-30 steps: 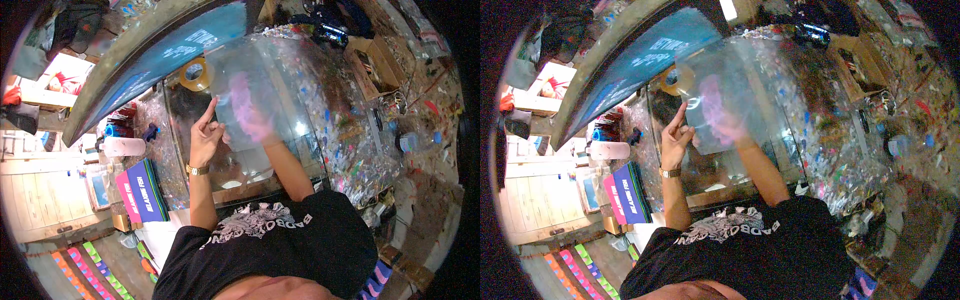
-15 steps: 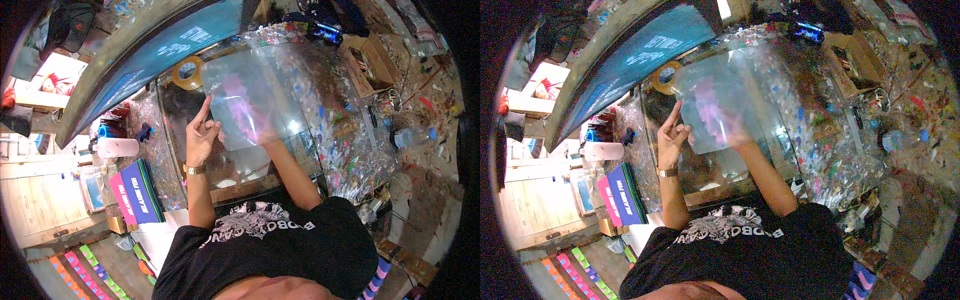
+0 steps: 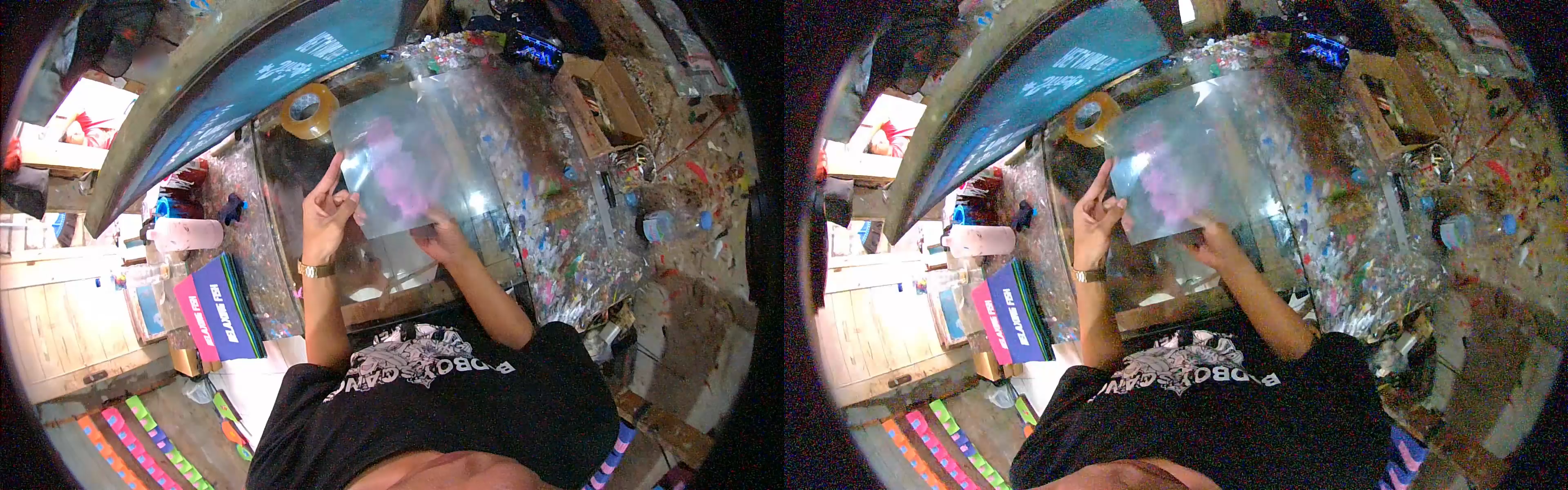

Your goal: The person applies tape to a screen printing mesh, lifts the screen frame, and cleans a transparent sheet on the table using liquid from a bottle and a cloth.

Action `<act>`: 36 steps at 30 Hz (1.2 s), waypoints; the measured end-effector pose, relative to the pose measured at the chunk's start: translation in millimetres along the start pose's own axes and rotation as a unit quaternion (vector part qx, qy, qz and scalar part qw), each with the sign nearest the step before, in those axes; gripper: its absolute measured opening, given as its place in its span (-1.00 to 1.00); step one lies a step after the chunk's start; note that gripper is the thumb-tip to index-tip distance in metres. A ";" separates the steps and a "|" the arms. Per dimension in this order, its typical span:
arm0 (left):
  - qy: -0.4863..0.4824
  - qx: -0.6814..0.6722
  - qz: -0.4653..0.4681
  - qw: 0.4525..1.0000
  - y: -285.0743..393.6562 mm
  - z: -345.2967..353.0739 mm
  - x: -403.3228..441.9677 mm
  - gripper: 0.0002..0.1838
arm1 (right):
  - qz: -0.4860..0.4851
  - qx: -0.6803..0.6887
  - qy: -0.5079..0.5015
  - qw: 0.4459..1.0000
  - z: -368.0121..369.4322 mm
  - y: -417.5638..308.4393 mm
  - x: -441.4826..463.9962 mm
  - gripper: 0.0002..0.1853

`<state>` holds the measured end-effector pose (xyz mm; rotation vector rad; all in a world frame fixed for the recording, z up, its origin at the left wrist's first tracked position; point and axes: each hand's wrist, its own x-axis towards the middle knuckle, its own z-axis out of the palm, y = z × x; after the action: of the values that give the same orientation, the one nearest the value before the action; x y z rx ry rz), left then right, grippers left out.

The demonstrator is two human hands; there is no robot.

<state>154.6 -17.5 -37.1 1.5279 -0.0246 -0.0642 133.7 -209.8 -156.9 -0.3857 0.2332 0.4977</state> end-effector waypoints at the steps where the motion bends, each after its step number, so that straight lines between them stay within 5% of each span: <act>1: 0.000 0.000 0.010 1.000 -1.4 -1.2 0.3 -0.22 | 0.002 0.029 0.006 1.000 -3.4 -2.9 -1.4 -0.65; 6: 0.008 -0.026 0.016 1.000 -6.8 -1.4 1.5 -0.24 | 0.028 0.036 -0.055 0.997 -2.4 -3.1 -17.8 -0.73; 8: 0.014 -0.027 0.009 0.999 -6.2 -1.5 -1.6 -0.24 | -0.029 0.056 0.074 0.995 12.9 -7.0 -26.2 -0.70; 21: 0.014 -0.033 0.005 0.999 -11.5 -6.7 -3.4 -0.26 | -0.047 0.125 0.043 0.990 -29.5 0.0 -30.6 -0.70; 23: -0.001 -0.044 -0.005 0.999 -11.7 -1.6 -3.7 -0.26 | -0.020 0.080 0.040 0.996 -13.4 6.0 -47.3 -0.70; 25: 0.032 -0.019 -0.007 0.999 -12.5 -2.8 -0.3 -0.26 | 0.138 -0.065 0.003 0.988 30.9 -5.1 -71.8 -0.69; 27: 0.012 -0.031 -0.007 0.999 -25.9 -14.3 1.6 -0.25 | 0.113 -0.158 -0.004 0.981 37.2 -8.4 -85.6 -0.70; 29: 0.017 0.056 -0.016 0.998 -35.8 -20.0 4.5 -0.25 | 0.085 -0.346 -0.070 0.932 23.3 -32.9 -96.3 -0.71; 30: 0.018 0.054 -0.014 0.998 -42.6 -19.8 4.9 -0.26 | 0.051 -0.334 -0.044 0.940 24.8 -58.6 -103.3 -0.72; 33: 0.012 0.111 -0.088 0.990 -50.3 -19.9 1.2 -0.27 | -0.149 -0.501 0.083 0.849 15.4 -148.6 -123.7 -0.75; 35: 0.010 0.134 -0.110 0.985 -60.2 -21.3 -0.8 -0.28 | -0.274 -0.593 0.193 0.732 -17.7 -196.3 -134.6 -0.75; 36: 0.009 0.134 -0.109 0.985 -66.0 -21.3 -1.3 -0.29 | -0.271 -0.583 0.249 0.724 -34.5 -216.5 -139.3 -0.74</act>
<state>152.7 1.1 -103.9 1.7956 0.1546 -0.2283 119.6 -457.4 -79.8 -1.7992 0.2868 -0.1382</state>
